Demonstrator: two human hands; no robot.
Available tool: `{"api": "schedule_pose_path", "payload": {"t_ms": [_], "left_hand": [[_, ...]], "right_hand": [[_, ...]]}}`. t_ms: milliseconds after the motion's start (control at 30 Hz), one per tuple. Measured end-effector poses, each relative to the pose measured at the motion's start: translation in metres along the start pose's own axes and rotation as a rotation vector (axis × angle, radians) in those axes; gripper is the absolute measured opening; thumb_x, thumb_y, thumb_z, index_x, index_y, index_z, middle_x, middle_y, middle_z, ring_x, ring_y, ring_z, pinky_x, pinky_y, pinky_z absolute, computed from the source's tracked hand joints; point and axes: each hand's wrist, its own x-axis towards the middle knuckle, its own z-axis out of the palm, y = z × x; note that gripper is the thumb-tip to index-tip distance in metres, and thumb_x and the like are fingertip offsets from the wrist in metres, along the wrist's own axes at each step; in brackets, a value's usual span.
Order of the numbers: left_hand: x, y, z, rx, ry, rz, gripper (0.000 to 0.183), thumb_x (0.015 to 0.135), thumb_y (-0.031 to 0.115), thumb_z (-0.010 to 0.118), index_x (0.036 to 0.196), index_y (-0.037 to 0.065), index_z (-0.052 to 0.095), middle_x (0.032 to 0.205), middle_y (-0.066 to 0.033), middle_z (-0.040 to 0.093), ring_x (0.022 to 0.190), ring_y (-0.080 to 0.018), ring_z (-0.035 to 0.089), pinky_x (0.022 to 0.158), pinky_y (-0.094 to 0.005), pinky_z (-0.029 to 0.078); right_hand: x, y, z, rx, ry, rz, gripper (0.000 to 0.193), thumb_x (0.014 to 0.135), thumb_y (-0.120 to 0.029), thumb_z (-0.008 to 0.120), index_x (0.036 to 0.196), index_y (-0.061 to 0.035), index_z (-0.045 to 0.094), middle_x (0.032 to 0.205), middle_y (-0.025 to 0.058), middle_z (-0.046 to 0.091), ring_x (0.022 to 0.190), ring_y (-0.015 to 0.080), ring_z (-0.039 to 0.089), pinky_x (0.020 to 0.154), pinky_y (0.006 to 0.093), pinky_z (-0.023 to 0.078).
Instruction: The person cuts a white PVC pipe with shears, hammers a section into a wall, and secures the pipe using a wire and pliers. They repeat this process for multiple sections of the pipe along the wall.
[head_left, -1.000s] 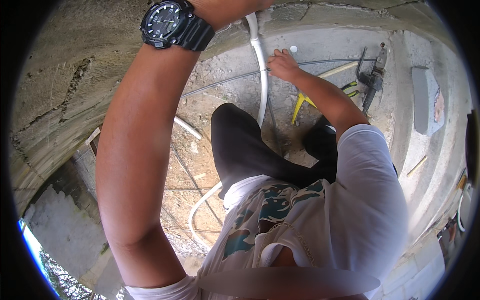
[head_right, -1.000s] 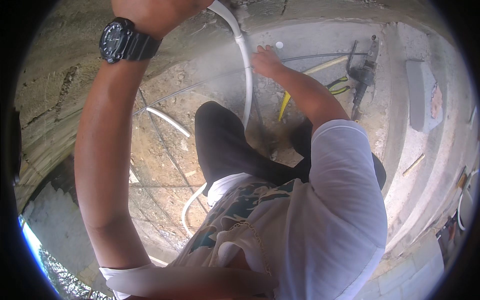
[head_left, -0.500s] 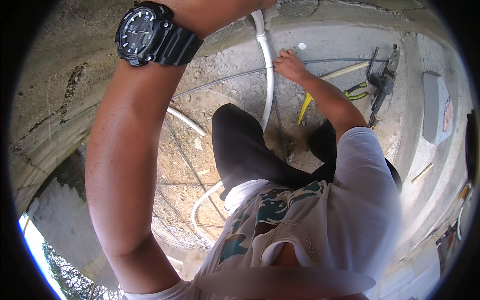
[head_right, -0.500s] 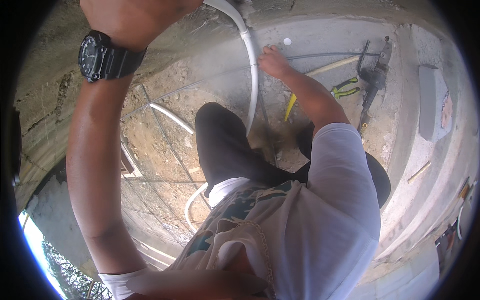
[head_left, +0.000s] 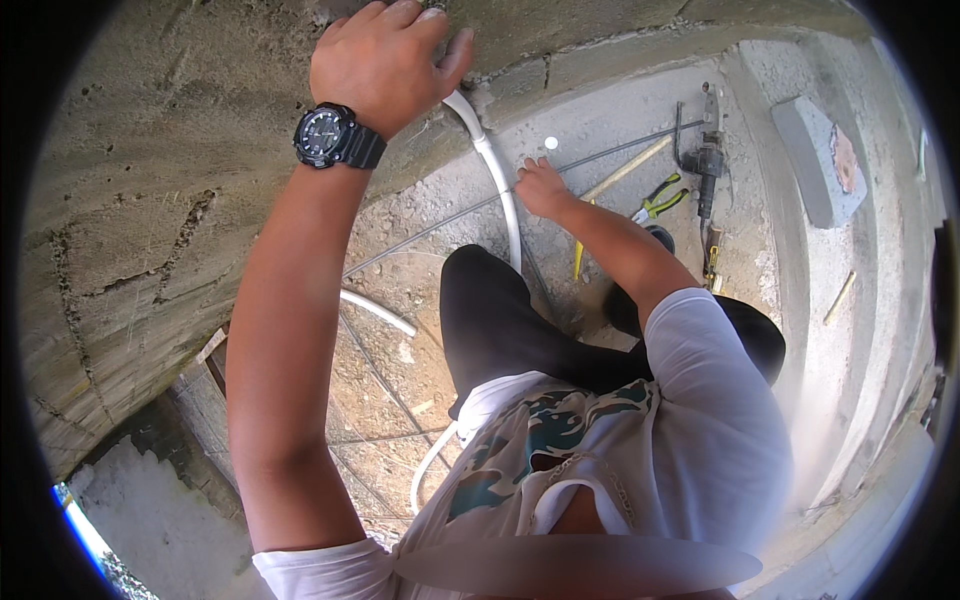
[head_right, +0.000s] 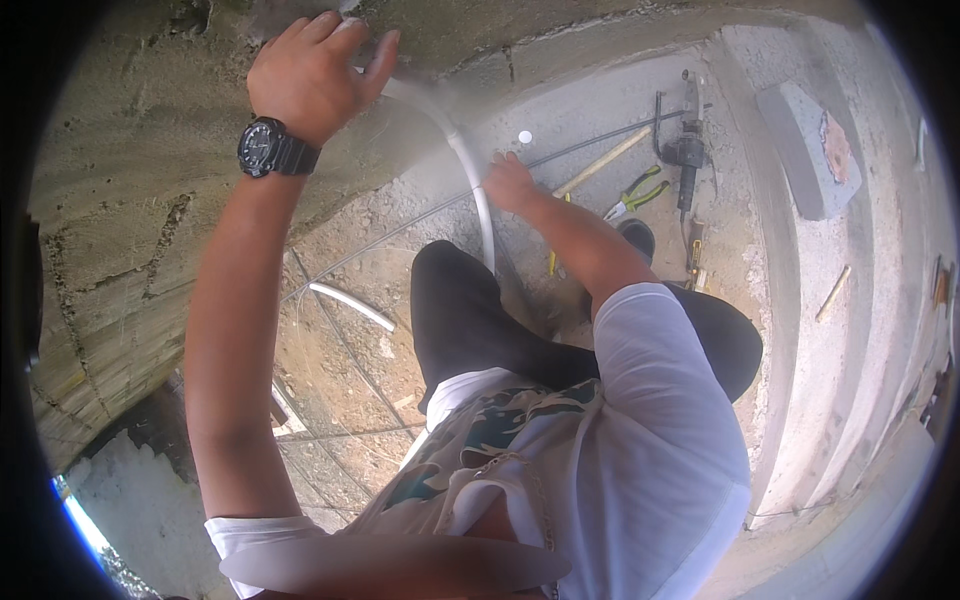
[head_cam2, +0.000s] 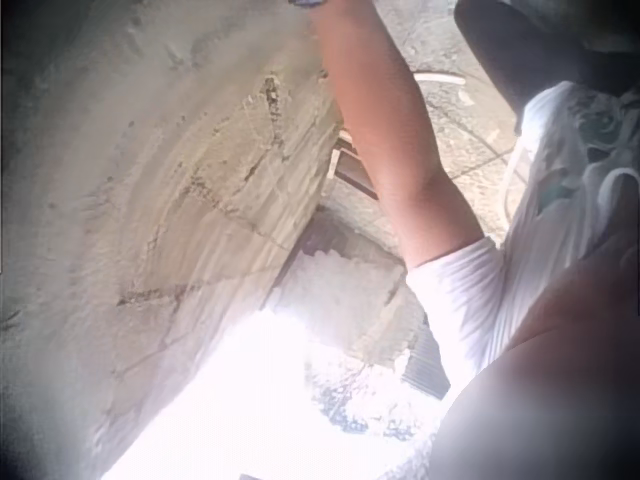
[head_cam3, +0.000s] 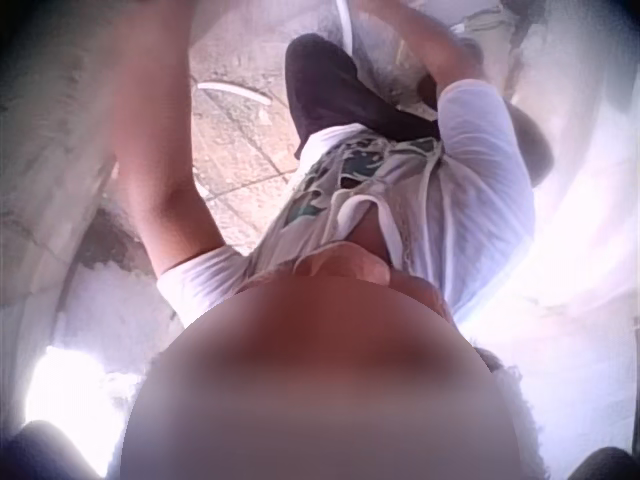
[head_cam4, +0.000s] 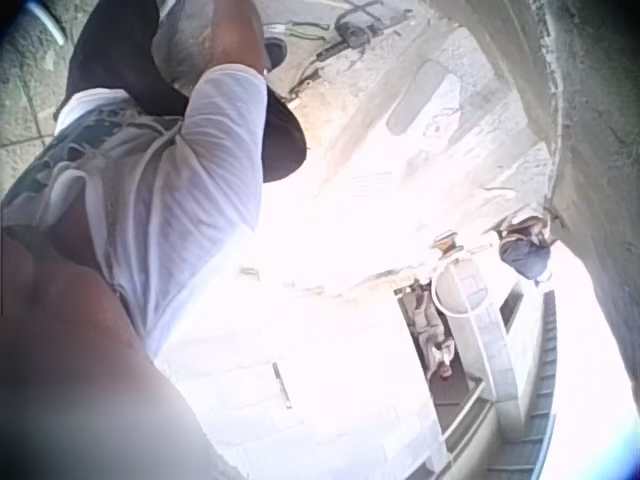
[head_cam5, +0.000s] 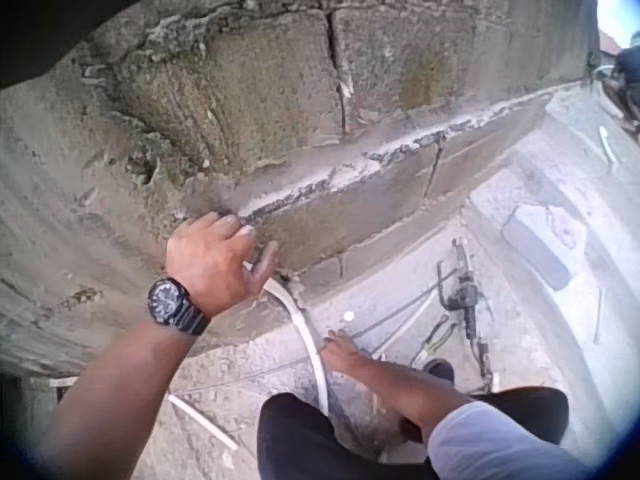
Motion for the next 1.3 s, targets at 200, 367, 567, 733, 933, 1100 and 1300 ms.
{"api": "schedule_pose_path", "payload": {"t_ms": [200,367,567,733,933,1100,1300], "left_hand": [[0.003,-0.002,0.01,-0.047,0.046,-0.011,0.031,0.09,0.043,0.066,0.076,0.016,0.074,0.079,-0.0007,0.07,0.08,-0.0219,0.07,0.071,-0.0407,0.057],[0.009,0.001,0.002,-0.098,0.103,-0.024,0.033,0.09,0.045,0.066,0.079,0.015,0.075,0.081,-0.0013,0.069,0.082,-0.0226,0.069,0.074,-0.0416,0.057],[0.005,-0.004,-0.006,-0.074,0.096,0.033,0.034,0.091,0.045,0.067,0.082,0.013,0.076,0.082,-0.0023,0.067,0.087,-0.0236,0.066,0.08,-0.0403,0.055],[0.017,0.003,0.001,-0.084,0.109,0.133,0.031,0.092,0.042,0.068,0.082,0.013,0.076,0.084,-0.0017,0.066,0.089,-0.0228,0.063,0.083,-0.0385,0.053],[0.029,-0.005,0.008,-0.067,0.275,0.199,0.022,0.089,0.038,0.072,0.086,0.016,0.075,0.087,-0.0015,0.064,0.09,-0.0221,0.061,0.087,-0.0384,0.049],[0.028,-0.005,0.007,-0.026,0.307,0.266,0.022,0.086,0.034,0.076,0.102,0.02,0.071,0.102,-0.0008,0.064,0.1,-0.0222,0.062,0.093,-0.0398,0.048],[0.028,-0.011,0.016,0.084,0.141,0.279,0.021,0.095,0.032,0.066,0.111,0.019,0.066,0.106,-0.0013,0.063,0.107,-0.0218,0.058,0.097,-0.0386,0.041]], "right_hand": [[-0.058,0.067,-0.151,0.043,-0.458,0.196,0.029,0.081,-0.029,0.079,0.1,-0.0071,0.077,0.107,0.015,0.075,0.103,0.034,0.072,0.09,0.0463,0.057],[-0.175,0.111,-0.285,0.01,-0.21,0.518,0.04,0.086,-0.035,0.076,0.116,-0.0084,0.074,0.114,0.0174,0.072,0.112,0.0354,0.068,0.097,0.0469,0.054],[-0.331,0.064,-0.393,0.208,0.041,0.846,0.042,0.09,-0.031,0.076,0.122,-0.0025,0.072,0.109,0.0205,0.074,0.101,0.0364,0.07,0.09,0.0443,0.054],[-0.43,0.032,-0.397,0.285,0.083,1.097,0.045,0.089,-0.027,0.078,0.124,0.0007,0.071,0.111,0.0222,0.074,0.099,0.0315,0.072,0.088,0.0418,0.055],[-0.509,0.014,-0.312,0.49,0.258,1.221,0.043,0.092,-0.025,0.076,0.123,0.0042,0.07,0.107,0.0257,0.075,0.099,0.0327,0.074,0.088,0.0411,0.056],[-0.566,-0.008,-0.212,0.672,0.351,1.304,0.036,0.096,-0.017,0.074,0.122,0.0069,0.069,0.098,0.0171,0.076,0.092,0.0198,0.071,0.084,0.0314,0.055],[-0.539,-0.034,-0.197,0.77,0.371,1.318,0.038,0.095,-0.021,0.074,0.119,0.0076,0.071,0.101,0.0198,0.077,0.094,0.023,0.073,0.087,0.0345,0.055]]}}
